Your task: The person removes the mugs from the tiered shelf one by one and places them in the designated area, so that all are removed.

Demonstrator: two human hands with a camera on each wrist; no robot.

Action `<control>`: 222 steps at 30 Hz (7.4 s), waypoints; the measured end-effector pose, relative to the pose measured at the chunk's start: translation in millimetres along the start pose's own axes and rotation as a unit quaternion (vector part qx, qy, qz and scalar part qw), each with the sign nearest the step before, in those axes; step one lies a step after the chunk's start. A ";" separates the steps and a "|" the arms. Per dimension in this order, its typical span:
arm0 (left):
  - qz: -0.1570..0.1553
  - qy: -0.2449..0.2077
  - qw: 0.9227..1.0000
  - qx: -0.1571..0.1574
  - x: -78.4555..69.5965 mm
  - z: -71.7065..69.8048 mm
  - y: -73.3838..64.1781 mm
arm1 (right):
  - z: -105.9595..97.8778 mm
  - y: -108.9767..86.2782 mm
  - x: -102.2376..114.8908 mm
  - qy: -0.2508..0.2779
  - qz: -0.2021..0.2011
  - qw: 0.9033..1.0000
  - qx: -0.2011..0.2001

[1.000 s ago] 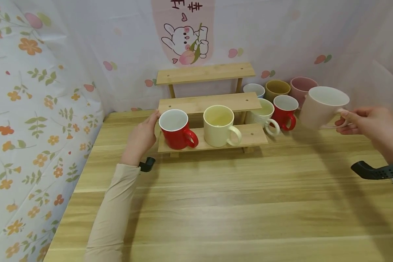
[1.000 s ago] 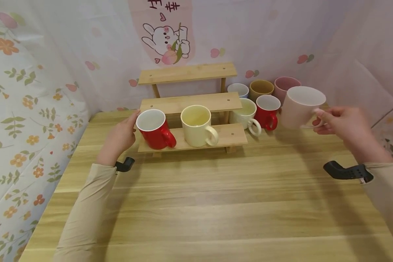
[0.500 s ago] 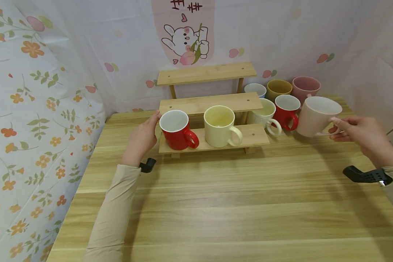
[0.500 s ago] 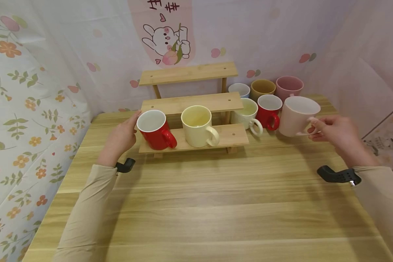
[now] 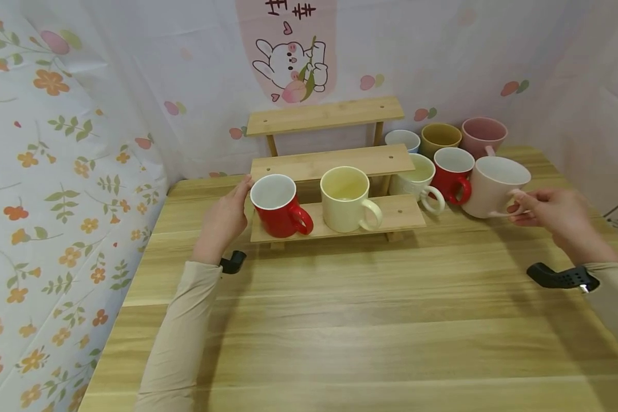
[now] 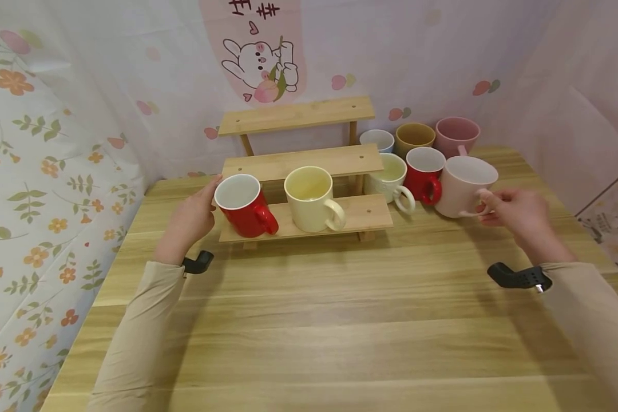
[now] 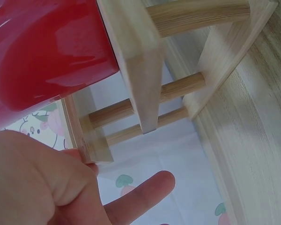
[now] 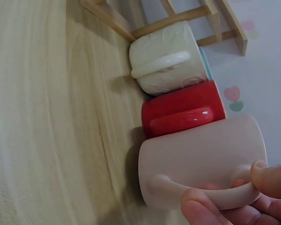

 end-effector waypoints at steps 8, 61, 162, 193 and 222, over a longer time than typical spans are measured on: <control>0.011 -0.010 1.000 -0.011 -0.4 0.9 0.9 | 3.2 2.8 -5.7 -0.005 0.004 1.000 -0.020; -0.004 -0.017 1.000 -0.002 2.2 2.5 -0.3 | 14.1 37.6 11.3 0.029 0.017 0.997 -0.065; -0.014 -0.022 1.000 0.003 4.4 3.7 0.8 | 125.6 -46.6 90.8 -0.138 -0.024 0.982 0.124; -0.013 -0.017 1.000 0.004 4.6 3.2 0.7 | 171.1 -59.7 111.3 -0.116 -0.073 0.977 0.161; -0.018 -0.018 1.000 0.002 4.0 2.8 0.6 | 193.1 -73.2 114.1 -0.094 -0.090 0.968 0.212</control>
Point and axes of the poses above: each hand's wrist, its own y-axis towards the middle knuckle, its own z-axis out of the palm, x = y × z, the point moved 4 cm from there along y, towards the middle knuckle, and after that the axes turned 15 degrees about z, right-handed, at the moved point
